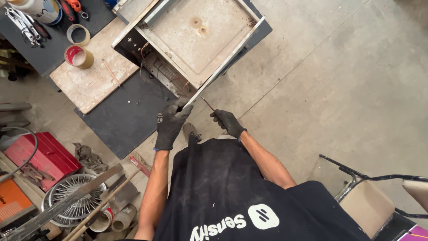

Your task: The person uses a screwdriver to remove screws from the side panel of a small metal appliance on a workbench. They lift the panel to inspect the interior, place it back, and continue unscrewing fasteners along the edge.

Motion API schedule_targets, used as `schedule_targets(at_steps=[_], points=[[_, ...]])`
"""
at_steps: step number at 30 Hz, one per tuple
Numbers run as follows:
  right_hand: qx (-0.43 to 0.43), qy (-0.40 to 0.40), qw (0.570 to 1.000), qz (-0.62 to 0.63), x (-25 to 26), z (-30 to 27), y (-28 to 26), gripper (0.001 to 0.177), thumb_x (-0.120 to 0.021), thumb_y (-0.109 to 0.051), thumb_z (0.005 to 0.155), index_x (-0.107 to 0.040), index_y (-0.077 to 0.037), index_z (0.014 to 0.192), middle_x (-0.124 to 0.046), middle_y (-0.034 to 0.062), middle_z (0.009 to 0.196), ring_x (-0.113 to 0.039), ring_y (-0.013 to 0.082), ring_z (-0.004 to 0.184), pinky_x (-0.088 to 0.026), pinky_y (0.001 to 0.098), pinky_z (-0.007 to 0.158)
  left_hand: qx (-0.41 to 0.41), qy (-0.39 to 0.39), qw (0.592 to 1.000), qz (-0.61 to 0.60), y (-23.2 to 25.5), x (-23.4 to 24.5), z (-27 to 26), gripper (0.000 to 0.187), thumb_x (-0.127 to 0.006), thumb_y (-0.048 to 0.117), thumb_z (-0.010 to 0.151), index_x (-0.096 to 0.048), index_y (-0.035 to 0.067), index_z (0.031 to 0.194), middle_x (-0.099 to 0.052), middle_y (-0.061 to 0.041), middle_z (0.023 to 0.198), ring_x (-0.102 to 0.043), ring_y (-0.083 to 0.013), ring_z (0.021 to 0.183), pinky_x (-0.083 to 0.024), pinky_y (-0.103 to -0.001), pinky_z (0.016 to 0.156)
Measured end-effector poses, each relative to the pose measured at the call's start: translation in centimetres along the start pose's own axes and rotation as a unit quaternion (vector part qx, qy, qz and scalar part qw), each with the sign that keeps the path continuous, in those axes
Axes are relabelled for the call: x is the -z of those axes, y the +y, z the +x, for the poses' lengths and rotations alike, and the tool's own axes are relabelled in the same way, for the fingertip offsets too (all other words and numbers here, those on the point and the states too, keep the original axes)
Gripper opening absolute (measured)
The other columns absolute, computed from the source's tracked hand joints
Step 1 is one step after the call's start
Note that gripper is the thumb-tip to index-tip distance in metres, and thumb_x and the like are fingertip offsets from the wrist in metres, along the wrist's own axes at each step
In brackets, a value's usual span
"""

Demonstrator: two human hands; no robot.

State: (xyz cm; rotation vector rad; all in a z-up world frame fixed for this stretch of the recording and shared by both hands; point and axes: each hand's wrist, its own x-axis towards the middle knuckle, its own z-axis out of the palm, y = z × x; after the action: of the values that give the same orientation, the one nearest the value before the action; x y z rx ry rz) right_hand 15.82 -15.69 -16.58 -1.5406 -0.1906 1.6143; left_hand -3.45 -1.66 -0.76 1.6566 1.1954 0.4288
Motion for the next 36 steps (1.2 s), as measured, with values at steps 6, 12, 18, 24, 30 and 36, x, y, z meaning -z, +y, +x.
schedule_targets(at_steps=[6, 12, 18, 24, 30, 36], points=[[0.106, 0.064, 0.992, 0.0, 1.0, 4.0, 4.6, 0.041, -0.089, -0.025, 0.084, -0.067, -0.006, 0.113, -0.059, 0.0049, 0.092, -0.062, 0.0116, 0.076, -0.058, 0.0232, 0.062, -0.015, 0.014, 1.0, 0.007, -0.3, -0.2, 0.0, 0.026, -0.08, 0.039, 0.092, -0.077, 0.02, 0.11, -0.077, -0.009, 0.096, -0.073, -0.0282, 0.1, -0.061, -0.039, 0.085], [0.052, -0.005, 0.998, -0.025, -0.1, 0.8, 0.5, 0.042, -0.076, -0.043, 0.098, -0.064, -0.007, 0.116, -0.062, 0.007, 0.09, -0.052, 0.0108, 0.06, -0.04, 0.0257, 0.047, -0.028, 0.015, 0.999, 0.005, -0.3, 0.0, -0.2, 0.026, -0.079, 0.039, 0.092, -0.078, 0.019, 0.11, -0.077, -0.01, 0.097, -0.073, -0.0297, 0.1, -0.061, -0.04, 0.084], [0.045, 0.027, 0.998, -0.018, 1.2, 3.7, 3.1, 0.026, -0.06, -0.033, 0.102, -0.071, -0.009, 0.107, -0.072, 0.0006, 0.082, -0.06, 0.0034, 0.064, -0.043, 0.0135, 0.053, -0.015, 0.012, 1.0, 0.005, 0.4, -0.2, 0.0, 0.025, -0.079, 0.035, 0.091, -0.077, 0.015, 0.107, -0.075, -0.013, 0.098, -0.072, -0.0308, 0.101, -0.06, -0.041, 0.084], [0.109, 0.086, 0.99, -0.025, 1.2, 4.2, 3.9, 0.049, -0.096, -0.028, 0.077, -0.066, -0.007, 0.109, -0.062, 0.0025, 0.086, -0.066, 0.0101, 0.071, -0.055, 0.0204, 0.058, -0.021, 0.016, 1.0, 0.004, 0.2, -0.3, 0.1, 0.024, -0.08, 0.036, 0.091, -0.078, 0.018, 0.107, -0.076, -0.01, 0.097, -0.073, -0.029, 0.099, -0.061, -0.039, 0.083], [-0.022, -0.035, 0.999, -0.001, -0.6, 0.1, -0.8, 0.035, -0.059, -0.043, 0.099, -0.065, -0.009, 0.105, -0.07, -0.0004, 0.084, -0.058, 0.0056, 0.064, -0.04, 0.0139, 0.052, -0.019, 0.013, 1.0, 0.016, -0.2, -0.3, -0.2, 0.025, -0.078, 0.038, 0.093, -0.078, 0.018, 0.109, -0.076, -0.011, 0.099, -0.073, -0.0295, 0.1, -0.061, -0.04, 0.084], [0.059, 0.033, 0.994, -0.088, 0.8, 3.1, 1.4, 0.024, -0.077, -0.032, 0.091, -0.075, -0.01, 0.1, -0.076, 0.0045, 0.084, -0.071, 0.0104, 0.072, -0.058, 0.0203, 0.062, -0.021, 0.014, 1.0, 0.006, -0.1, -0.5, -0.4, 0.022, -0.078, 0.036, 0.092, -0.078, 0.022, 0.109, -0.076, -0.008, 0.099, -0.072, -0.0271, 0.101, -0.06, -0.038, 0.087]])
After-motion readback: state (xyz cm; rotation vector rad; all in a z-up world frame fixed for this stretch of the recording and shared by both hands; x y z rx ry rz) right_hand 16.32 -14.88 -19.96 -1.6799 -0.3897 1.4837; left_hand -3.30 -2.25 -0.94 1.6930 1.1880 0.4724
